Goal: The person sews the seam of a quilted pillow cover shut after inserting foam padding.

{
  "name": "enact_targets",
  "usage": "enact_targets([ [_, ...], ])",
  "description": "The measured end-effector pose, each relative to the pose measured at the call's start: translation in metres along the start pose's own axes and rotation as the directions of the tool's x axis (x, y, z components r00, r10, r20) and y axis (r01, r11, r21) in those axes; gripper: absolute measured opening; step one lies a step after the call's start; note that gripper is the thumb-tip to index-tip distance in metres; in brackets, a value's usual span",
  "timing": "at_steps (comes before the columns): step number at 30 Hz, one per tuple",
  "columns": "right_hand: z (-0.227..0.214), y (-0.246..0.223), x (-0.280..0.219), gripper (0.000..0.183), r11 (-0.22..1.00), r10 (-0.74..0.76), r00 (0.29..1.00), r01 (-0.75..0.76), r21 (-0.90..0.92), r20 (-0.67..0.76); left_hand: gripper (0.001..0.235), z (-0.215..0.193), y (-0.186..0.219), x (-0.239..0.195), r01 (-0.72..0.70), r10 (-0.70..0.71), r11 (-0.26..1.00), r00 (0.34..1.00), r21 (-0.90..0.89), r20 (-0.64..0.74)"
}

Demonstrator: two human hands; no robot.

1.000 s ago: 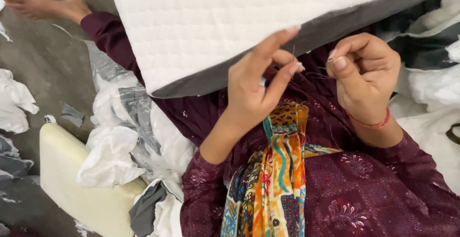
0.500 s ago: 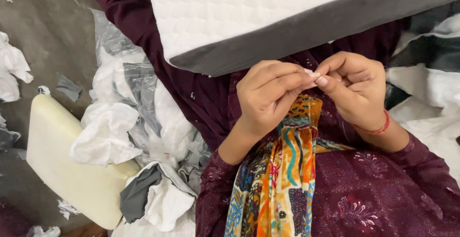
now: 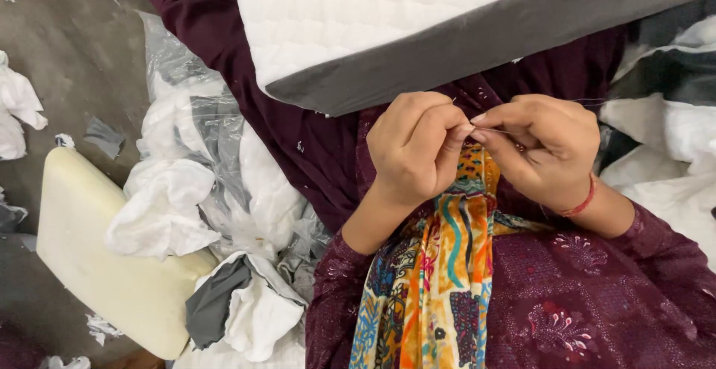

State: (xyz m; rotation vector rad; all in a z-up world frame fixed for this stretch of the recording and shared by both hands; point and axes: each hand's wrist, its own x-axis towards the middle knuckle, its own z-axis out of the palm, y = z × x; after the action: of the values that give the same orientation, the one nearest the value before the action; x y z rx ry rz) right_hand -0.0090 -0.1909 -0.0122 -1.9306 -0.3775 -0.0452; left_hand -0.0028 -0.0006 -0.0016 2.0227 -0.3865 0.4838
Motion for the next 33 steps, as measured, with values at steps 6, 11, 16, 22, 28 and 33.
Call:
enact_targets([
  [6,-0.002,0.0,0.0,0.019,0.989,-0.119,0.993,0.117,-0.09,-0.018,0.009,-0.001,0.004,-0.003,0.088,-0.084,0.992,0.995,-0.092,0.045],
  [11,-0.007,0.004,-0.005,0.015,0.999,-0.006,0.999,0.007,0.053,-0.033,0.004,-0.007,0.009,-0.002,0.156,-0.14,0.962,0.986,-0.225,0.087],
  [16,-0.005,-0.009,0.01,0.007,0.953,0.07,0.996,-0.048,0.298,-0.062,0.013,-0.01,0.013,-0.006,0.316,-0.251,0.883,0.943,-0.347,0.22],
  [22,-0.006,-0.016,0.012,0.005,0.929,0.095,0.994,-0.068,0.365,-0.057,0.02,-0.002,0.02,-0.004,0.488,-0.437,0.484,0.854,-0.726,0.282],
  [28,-0.009,-0.018,0.012,0.008,0.975,0.002,0.999,0.008,0.22,-0.042,0.014,0.008,0.003,-0.033,0.551,-0.426,0.56,0.832,-0.618,0.356],
  [33,-0.008,-0.02,0.012,0.011,0.993,-0.047,0.998,0.053,0.11,-0.05,0.012,0.007,0.005,-0.03,0.539,-0.425,0.624,0.842,-0.566,0.333],
])
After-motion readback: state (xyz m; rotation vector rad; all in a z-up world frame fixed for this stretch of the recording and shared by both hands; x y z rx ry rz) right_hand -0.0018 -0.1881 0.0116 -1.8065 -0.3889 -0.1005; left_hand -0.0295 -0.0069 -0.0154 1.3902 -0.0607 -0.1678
